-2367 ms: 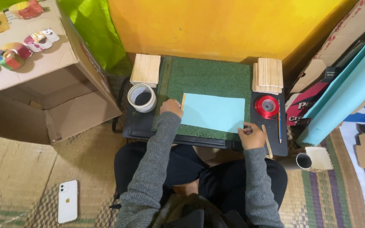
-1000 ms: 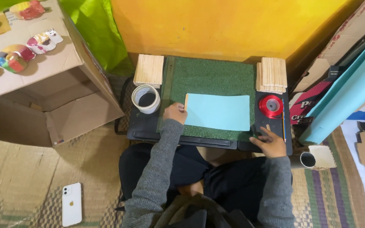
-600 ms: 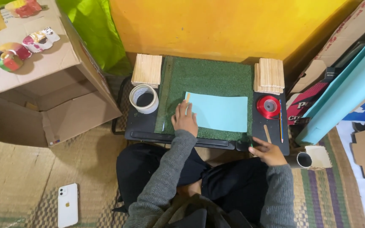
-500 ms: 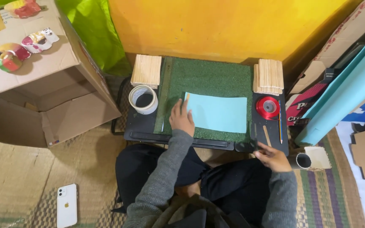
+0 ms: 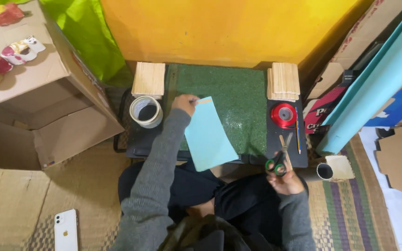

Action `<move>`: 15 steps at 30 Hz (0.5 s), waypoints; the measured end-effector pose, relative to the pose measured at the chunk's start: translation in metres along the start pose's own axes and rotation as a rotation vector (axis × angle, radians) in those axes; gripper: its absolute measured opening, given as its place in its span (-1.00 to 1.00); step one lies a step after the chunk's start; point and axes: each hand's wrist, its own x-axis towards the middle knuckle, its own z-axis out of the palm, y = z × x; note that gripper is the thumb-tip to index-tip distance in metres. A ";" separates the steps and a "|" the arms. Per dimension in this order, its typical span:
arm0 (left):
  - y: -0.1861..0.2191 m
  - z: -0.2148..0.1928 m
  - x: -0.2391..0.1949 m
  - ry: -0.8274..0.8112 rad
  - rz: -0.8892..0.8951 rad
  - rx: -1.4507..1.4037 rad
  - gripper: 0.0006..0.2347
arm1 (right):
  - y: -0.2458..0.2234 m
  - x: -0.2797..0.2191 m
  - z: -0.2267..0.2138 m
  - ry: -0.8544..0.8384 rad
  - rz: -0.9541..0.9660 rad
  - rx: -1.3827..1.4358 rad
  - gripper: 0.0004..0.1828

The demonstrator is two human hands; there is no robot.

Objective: Preparing a small piece of paper by cutting it and attaching popsicle sticks using tape.

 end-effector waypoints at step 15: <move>0.105 -0.033 -0.267 -0.220 -0.433 -0.938 -0.79 | 0.097 -0.064 -0.024 0.363 0.397 -0.164 -0.31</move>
